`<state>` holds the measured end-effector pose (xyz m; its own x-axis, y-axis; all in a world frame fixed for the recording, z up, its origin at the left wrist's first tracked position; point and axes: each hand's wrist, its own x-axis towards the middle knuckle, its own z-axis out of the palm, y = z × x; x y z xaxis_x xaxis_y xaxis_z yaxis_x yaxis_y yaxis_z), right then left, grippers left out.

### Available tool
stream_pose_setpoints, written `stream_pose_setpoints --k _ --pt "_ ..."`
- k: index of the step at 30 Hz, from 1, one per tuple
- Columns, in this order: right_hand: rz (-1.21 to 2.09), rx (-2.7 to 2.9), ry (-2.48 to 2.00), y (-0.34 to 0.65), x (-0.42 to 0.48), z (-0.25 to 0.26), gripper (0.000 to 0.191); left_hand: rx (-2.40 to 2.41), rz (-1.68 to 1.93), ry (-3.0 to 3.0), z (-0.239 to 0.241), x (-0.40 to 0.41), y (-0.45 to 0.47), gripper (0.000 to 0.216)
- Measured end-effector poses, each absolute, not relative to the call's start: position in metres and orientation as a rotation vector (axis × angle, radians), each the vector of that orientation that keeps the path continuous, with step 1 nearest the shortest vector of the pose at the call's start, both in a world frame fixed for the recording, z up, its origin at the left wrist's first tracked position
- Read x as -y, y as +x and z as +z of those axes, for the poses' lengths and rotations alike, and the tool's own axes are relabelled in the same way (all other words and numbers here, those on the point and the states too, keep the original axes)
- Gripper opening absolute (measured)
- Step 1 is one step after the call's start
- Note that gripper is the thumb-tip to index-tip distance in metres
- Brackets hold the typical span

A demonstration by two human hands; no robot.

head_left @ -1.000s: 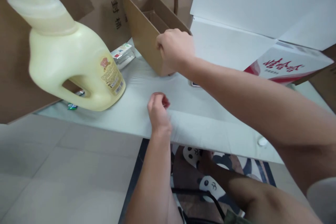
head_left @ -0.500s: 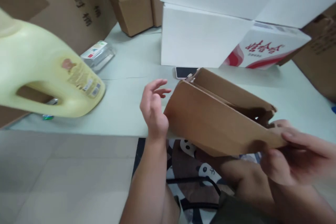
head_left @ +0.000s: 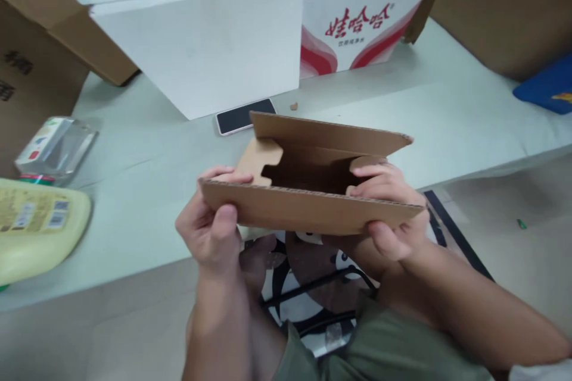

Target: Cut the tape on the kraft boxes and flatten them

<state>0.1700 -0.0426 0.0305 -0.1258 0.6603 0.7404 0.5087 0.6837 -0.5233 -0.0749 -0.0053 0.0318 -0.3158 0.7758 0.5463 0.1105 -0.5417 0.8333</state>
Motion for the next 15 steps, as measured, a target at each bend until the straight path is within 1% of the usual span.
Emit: stream_pose_setpoints --k 2,6,8,10,12,15 --pt "0.112 1.783 -0.978 0.171 0.045 0.028 0.016 -1.185 1.950 1.423 0.028 0.005 -0.072 0.019" --pt "0.122 1.712 -0.969 0.168 0.047 0.025 0.031 -1.218 2.037 1.387 0.020 0.003 -0.069 0.021" --pt "0.189 1.678 -0.981 0.167 0.046 0.024 0.027 -1.301 2.027 1.326 0.019 0.002 -0.067 0.021" --pt "0.234 1.640 -1.010 0.167 0.046 0.022 0.024 -1.373 2.017 1.216 0.019 0.003 -0.065 0.030" --pt "0.250 1.596 -1.048 0.168 0.047 0.019 0.028 -1.378 2.023 1.162 0.019 0.004 -0.064 0.040" --pt "0.272 1.509 -1.174 0.169 0.047 0.018 0.037 -1.348 2.017 1.252 0.019 0.004 -0.064 0.043"
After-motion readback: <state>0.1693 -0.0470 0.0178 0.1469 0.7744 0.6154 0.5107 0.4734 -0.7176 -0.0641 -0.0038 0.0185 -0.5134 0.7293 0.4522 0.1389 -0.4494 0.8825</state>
